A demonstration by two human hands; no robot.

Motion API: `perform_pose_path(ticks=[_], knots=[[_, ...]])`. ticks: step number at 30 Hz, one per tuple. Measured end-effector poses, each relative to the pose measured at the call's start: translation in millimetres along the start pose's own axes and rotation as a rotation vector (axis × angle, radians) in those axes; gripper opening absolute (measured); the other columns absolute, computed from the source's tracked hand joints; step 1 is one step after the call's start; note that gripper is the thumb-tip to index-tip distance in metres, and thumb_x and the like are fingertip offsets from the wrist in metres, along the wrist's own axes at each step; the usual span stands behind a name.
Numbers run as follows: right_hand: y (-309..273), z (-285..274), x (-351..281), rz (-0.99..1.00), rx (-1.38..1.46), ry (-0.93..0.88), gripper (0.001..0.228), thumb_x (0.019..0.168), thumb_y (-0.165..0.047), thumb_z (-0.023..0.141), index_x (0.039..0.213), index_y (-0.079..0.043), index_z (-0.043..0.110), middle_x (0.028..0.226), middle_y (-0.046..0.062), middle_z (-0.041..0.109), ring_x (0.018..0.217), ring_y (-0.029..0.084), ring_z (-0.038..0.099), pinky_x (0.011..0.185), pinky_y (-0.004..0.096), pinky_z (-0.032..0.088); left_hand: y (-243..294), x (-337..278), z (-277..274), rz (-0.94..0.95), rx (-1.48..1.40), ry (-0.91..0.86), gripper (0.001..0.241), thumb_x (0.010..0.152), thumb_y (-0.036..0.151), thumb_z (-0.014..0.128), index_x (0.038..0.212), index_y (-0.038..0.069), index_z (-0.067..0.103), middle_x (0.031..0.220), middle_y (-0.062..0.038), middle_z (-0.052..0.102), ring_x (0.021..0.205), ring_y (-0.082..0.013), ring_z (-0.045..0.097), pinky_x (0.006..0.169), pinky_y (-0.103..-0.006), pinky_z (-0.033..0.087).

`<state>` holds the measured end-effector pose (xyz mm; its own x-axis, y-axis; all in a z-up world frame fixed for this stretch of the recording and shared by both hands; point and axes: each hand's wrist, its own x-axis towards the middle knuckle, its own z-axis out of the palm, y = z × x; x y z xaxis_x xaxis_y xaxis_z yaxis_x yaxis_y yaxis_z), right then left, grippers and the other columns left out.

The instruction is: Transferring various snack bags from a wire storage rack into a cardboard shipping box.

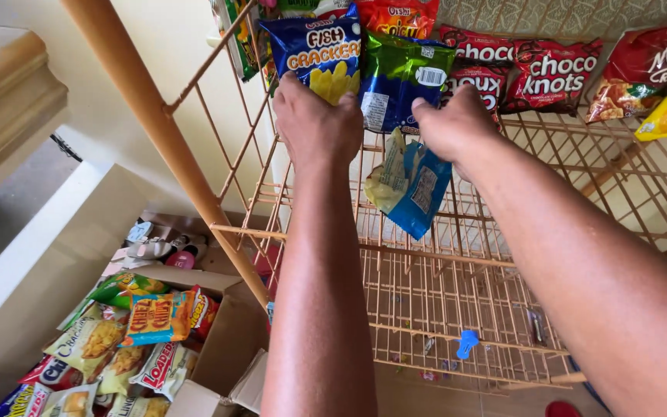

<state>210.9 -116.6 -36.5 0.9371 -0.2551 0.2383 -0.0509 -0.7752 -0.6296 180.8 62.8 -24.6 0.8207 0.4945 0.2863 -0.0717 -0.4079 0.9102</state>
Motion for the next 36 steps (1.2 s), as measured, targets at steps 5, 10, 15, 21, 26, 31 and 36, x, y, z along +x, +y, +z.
perform_pose_path(ticks=[5, 10, 15, 21, 26, 31, 36], knots=[[-29.1, -16.4, -18.2, 0.277, 0.282, -0.239, 0.055, 0.096, -0.042, 0.061, 0.138, -0.006, 0.057, 0.131, 0.012, 0.069, 0.104, 0.022, 0.065, 0.08, 0.041, 0.056, -8.8, 23.6, 1.5, 0.038, 0.209, -0.09, 0.118, 0.076, 0.034, 0.09, 0.152, -0.005, 0.009, 0.158, -0.026, 0.024, 0.147, -0.0368, 0.025, 0.118, -0.0468, 0.02], [-33.8, -18.7, -17.7, 0.315, 0.253, -0.194, 0.064, 0.098, -0.043, 0.064, 0.146, -0.004, 0.045, 0.135, 0.016, 0.061, 0.106, 0.024, 0.064, 0.081, 0.038, 0.056, -0.1, 21.3, -6.9, -0.02, 0.138, -0.155, 0.105, 0.077, 0.029, 0.082, 0.155, -0.001, 0.017, 0.151, -0.019, 0.048, 0.139, -0.0338, 0.049, 0.119, -0.0393, 0.035], [-42.4, -22.0, -29.3, 0.338, 0.275, -0.156, 0.073, 0.095, -0.045, 0.066, 0.151, -0.006, 0.039, 0.143, 0.014, 0.057, 0.109, 0.023, 0.064, 0.084, 0.039, 0.057, -7.4, 28.2, -7.3, -0.061, 0.24, -0.196, 0.103, 0.083, 0.038, 0.081, 0.154, -0.006, 0.02, 0.143, -0.024, 0.057, 0.135, -0.0371, 0.055, 0.119, -0.0399, 0.04], [-21.1, -8.9, -7.7, 0.225, 0.29, -0.078, 0.07, 0.097, -0.04, 0.071, 0.148, -0.002, 0.042, 0.141, 0.02, 0.054, 0.123, 0.027, 0.058, 0.102, 0.041, 0.048, -30.8, 63.6, 2.2, -0.027, 0.477, -0.291, 0.111, 0.076, 0.047, 0.094, 0.149, -0.002, 0.026, 0.142, -0.026, 0.05, 0.13, -0.0434, 0.05, 0.107, -0.0479, 0.043], [-29.7, -8.4, -22.5, 0.214, 0.169, -0.081, 0.046, 0.095, -0.028, 0.068, 0.134, -0.007, 0.057, 0.132, 0.012, 0.067, 0.12, 0.026, 0.066, 0.104, 0.04, 0.051, -42.7, 67.8, 1.7, 0.02, 0.267, -0.207, 0.085, 0.075, 0.034, 0.089, 0.134, -0.003, 0.04, 0.124, -0.019, 0.068, 0.115, -0.0312, 0.068, 0.103, -0.0378, 0.052], [-7.7, 8.1, -3.8, 0.177, 0.207, -0.031, 0.055, 0.095, -0.032, 0.075, 0.138, -0.007, 0.052, 0.133, 0.014, 0.063, 0.119, 0.027, 0.063, 0.099, 0.041, 0.05, -53.5, 66.1, -0.1, 0.197, 0.31, -0.086, 0.044, 0.083, 0.03, 0.081, 0.12, 0.013, 0.065, 0.123, -0.016, 0.072, 0.118, -0.0366, 0.066, 0.103, -0.0453, 0.049], [-7.7, 0.3, -17.7, 0.203, 0.263, -0.021, 0.04, 0.092, -0.026, 0.074, 0.127, -0.01, 0.064, 0.12, 0.01, 0.074, 0.109, 0.025, 0.071, 0.097, 0.039, 0.054, -68.8, 67.7, 1.9, 0.217, 0.14, -0.023, 0.049, 0.088, 0.019, 0.077, 0.129, 0.01, 0.051, 0.126, -0.017, 0.07, 0.12, -0.0372, 0.066, 0.103, -0.0463, 0.05]])
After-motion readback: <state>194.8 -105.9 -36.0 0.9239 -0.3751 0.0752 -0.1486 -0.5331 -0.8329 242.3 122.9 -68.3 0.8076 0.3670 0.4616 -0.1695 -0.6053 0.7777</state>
